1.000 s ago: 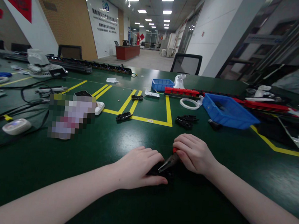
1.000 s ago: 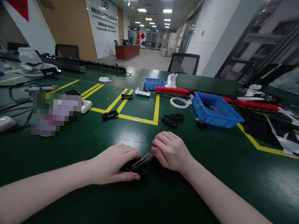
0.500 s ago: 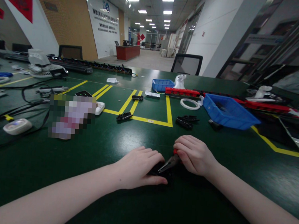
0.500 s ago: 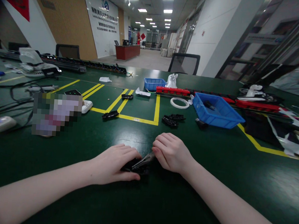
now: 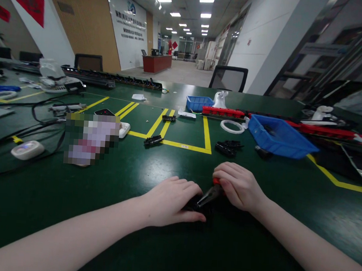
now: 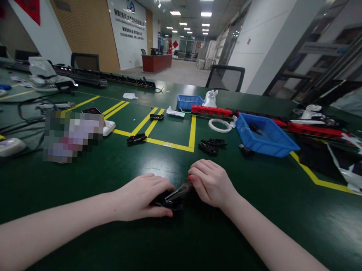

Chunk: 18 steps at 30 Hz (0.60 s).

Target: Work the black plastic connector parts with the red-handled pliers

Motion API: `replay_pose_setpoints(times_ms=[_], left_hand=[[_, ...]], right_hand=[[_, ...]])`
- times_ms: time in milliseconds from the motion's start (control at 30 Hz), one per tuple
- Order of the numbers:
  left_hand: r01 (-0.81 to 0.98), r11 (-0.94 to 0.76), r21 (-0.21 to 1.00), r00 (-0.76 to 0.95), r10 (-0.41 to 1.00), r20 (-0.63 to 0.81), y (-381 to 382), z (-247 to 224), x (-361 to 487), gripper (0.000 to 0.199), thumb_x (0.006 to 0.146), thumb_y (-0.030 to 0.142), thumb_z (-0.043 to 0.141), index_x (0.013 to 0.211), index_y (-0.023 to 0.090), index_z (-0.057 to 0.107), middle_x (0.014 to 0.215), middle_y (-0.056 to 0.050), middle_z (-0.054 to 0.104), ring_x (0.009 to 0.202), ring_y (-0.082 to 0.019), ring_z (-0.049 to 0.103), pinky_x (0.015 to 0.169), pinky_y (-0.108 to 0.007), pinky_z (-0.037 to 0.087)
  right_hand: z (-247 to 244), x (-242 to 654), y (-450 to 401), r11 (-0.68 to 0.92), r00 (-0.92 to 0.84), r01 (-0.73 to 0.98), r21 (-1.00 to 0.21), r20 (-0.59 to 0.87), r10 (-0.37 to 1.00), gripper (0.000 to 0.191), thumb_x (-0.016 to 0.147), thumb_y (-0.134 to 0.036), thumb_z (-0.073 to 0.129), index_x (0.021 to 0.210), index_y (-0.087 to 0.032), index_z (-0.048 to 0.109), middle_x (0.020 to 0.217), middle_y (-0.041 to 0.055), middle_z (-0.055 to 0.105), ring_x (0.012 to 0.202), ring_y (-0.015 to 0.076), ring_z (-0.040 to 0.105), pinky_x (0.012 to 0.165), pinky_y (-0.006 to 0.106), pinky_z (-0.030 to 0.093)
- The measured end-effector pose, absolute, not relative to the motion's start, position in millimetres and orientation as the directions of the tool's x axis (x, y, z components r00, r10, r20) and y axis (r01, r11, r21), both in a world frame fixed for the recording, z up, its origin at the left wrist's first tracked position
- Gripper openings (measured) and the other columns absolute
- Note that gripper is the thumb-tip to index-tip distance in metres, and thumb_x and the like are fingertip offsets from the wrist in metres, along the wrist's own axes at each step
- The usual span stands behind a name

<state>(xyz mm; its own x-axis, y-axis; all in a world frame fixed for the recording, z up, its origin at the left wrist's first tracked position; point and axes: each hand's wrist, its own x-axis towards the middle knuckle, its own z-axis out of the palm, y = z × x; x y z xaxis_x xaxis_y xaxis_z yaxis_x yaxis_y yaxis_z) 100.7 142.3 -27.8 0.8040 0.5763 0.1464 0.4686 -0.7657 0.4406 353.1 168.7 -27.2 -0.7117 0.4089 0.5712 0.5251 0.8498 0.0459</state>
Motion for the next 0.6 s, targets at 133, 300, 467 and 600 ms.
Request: replay_pose_setpoints(times_ms=[133, 300, 467, 600], left_hand=[[0.473, -0.770, 0.428, 0.804, 0.576, 0.148, 142.3, -26.6, 101.2, 0.039, 0.094, 0.057, 0.064, 0.106, 0.020, 0.059, 0.098, -0.004, 0.070, 0.087, -0.023, 0.069, 0.075, -0.033, 0.048], [0.478, -0.767, 0.428, 0.803, 0.579, 0.141, 141.4, -24.3, 101.6, 0.039, 0.095, 0.055, 0.065, 0.106, 0.019, 0.059, 0.098, -0.004, 0.071, 0.088, -0.023, 0.069, 0.076, -0.034, 0.048], [0.483, -0.759, 0.436, 0.801, 0.584, 0.129, 141.2, -22.8, 101.7, 0.038, 0.095, 0.055, 0.064, 0.106, 0.019, 0.059, 0.098, -0.004, 0.071, 0.087, -0.023, 0.069, 0.075, -0.034, 0.047], [0.496, -0.751, 0.436, 0.797, 0.593, 0.113, 141.1, -22.2, 102.1, 0.037, 0.096, 0.054, 0.064, 0.107, 0.019, 0.059, 0.098, -0.004, 0.071, 0.088, -0.023, 0.069, 0.077, -0.034, 0.048]], right_hand=[[-28.5, 352.8, 169.8, 0.852, -0.709, 0.522, 0.041, 0.576, 0.407, 0.024, 0.101, -0.017, 0.036, 0.089, -0.019, 0.057, 0.083, 0.0064, 0.066, 0.077, 0.0181, 0.060, 0.069, 0.032, 0.047], [-28.5, 354.0, 169.9, 0.855, -0.713, 0.518, 0.038, 0.571, 0.406, 0.024, 0.101, -0.017, 0.037, 0.088, -0.019, 0.057, 0.081, 0.0061, 0.065, 0.076, 0.0177, 0.059, 0.069, 0.032, 0.047], [-28.5, 354.0, 168.4, 0.856, -0.719, 0.515, 0.041, 0.565, 0.405, 0.025, 0.101, -0.019, 0.036, 0.087, -0.019, 0.057, 0.081, 0.0063, 0.065, 0.077, 0.0178, 0.058, 0.069, 0.033, 0.047], [-29.0, 353.8, 168.5, 0.853, -0.726, 0.520, 0.036, 0.544, 0.420, 0.027, 0.101, -0.019, 0.035, 0.084, -0.020, 0.056, 0.079, 0.0056, 0.064, 0.074, 0.0174, 0.058, 0.067, 0.033, 0.046]])
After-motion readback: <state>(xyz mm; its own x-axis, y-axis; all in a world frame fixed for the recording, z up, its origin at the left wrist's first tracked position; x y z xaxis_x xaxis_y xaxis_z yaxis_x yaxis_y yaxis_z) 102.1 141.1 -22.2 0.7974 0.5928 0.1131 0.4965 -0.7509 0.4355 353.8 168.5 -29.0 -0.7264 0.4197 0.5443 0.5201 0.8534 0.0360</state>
